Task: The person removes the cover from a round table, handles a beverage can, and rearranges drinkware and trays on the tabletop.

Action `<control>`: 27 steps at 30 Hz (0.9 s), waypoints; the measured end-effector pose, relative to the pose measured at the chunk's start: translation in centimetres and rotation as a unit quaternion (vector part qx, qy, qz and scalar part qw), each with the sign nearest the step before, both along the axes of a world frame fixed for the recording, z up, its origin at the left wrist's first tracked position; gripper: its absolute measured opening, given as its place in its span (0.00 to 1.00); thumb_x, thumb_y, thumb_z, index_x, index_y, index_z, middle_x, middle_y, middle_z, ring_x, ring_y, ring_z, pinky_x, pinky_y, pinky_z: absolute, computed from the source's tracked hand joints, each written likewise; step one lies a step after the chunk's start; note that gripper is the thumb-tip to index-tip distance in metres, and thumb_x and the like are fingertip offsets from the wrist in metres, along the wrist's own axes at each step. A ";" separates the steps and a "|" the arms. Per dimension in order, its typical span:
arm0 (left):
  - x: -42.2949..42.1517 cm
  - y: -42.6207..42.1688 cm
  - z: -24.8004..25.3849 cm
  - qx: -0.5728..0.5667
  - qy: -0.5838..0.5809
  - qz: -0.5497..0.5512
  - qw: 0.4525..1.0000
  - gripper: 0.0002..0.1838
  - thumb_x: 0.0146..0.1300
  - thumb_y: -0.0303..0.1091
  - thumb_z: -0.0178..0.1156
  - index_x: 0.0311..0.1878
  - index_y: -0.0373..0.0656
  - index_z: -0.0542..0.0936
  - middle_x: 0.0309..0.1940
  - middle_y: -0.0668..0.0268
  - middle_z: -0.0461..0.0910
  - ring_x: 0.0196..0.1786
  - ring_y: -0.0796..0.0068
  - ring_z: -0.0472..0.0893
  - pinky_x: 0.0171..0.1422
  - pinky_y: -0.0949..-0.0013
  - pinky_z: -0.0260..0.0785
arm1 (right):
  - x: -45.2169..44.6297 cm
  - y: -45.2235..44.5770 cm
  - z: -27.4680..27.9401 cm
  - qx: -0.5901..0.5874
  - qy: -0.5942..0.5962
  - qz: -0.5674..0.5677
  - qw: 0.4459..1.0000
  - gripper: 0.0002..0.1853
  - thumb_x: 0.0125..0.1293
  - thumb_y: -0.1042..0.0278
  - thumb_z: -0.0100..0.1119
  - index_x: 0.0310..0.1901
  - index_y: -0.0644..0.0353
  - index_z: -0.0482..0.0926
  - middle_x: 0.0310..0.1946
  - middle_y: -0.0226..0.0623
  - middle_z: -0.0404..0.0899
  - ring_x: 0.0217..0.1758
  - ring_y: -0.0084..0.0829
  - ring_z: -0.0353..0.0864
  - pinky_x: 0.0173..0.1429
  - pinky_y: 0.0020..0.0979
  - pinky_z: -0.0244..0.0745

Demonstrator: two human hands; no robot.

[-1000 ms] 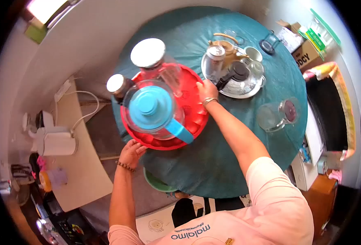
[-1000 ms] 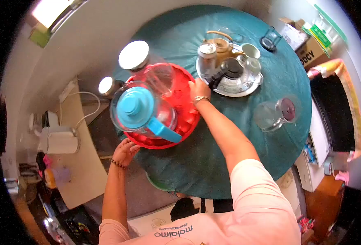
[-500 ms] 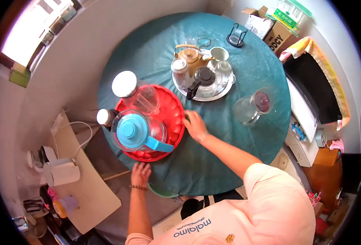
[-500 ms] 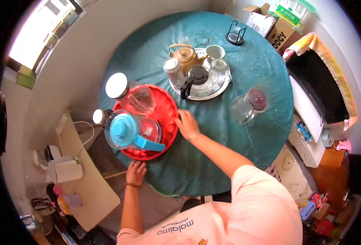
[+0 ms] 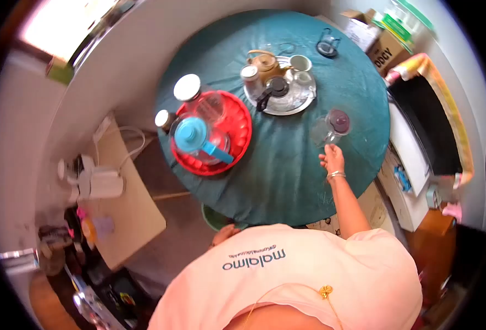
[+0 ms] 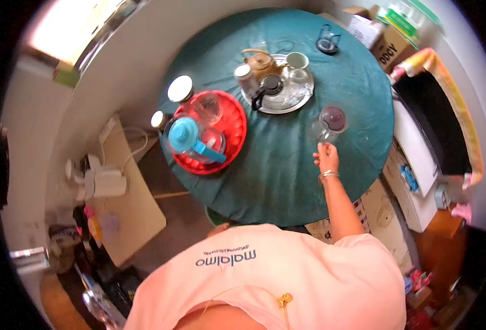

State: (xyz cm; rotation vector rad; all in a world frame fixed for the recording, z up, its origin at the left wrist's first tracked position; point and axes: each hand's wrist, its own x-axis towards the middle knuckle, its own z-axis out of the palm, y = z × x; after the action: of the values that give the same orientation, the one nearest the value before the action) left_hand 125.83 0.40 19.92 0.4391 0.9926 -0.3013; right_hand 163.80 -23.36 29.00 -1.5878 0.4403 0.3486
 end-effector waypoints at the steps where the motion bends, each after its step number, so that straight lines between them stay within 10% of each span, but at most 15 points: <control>1: 1.4 0.7 0.6 -0.016 -0.022 -0.003 1.000 0.16 0.55 0.39 0.50 0.45 0.45 0.64 0.41 0.58 0.70 0.40 0.65 0.72 0.42 0.61 0.67 | 0.7 0.5 0.5 0.001 0.003 0.021 1.000 0.19 0.55 0.61 0.51 0.45 0.63 0.62 0.36 0.35 0.69 0.26 0.22 0.73 0.22 0.19 0.65; 2: 4.6 -1.0 8.0 0.122 -0.003 0.042 0.992 0.16 0.56 0.38 0.49 0.47 0.45 0.64 0.41 0.59 0.70 0.41 0.65 0.72 0.42 0.62 0.67 | 1.4 1.1 0.9 0.055 0.031 0.017 0.998 0.20 0.55 0.59 0.50 0.45 0.62 0.62 0.37 0.34 0.68 0.28 0.23 0.73 0.24 0.21 0.66; 8: 6.2 2.0 7.3 0.120 0.046 0.112 0.985 0.15 0.57 0.35 0.48 0.47 0.43 0.63 0.42 0.58 0.70 0.42 0.65 0.72 0.43 0.65 0.66 | 3.9 2.1 -0.4 0.171 0.092 -0.015 0.981 0.15 0.56 0.50 0.47 0.29 0.54 0.65 0.29 0.30 0.69 0.27 0.26 0.72 0.25 0.22 0.64; 27: 3.2 0.9 6.6 0.078 0.074 0.188 0.976 0.15 0.57 0.34 0.49 0.47 0.42 0.63 0.45 0.56 0.68 0.46 0.63 0.70 0.46 0.63 0.66 | -2.6 15.8 4.7 0.152 0.012 0.309 0.939 0.13 0.58 0.53 0.44 0.28 0.55 0.67 0.23 0.26 0.69 0.19 0.17 0.68 0.23 0.18 0.63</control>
State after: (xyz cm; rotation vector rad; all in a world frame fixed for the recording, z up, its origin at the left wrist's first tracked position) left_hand 128.99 1.32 26.53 0.3641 1.2262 0.0883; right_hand 161.17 -7.56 33.73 -1.3851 -0.1125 0.8718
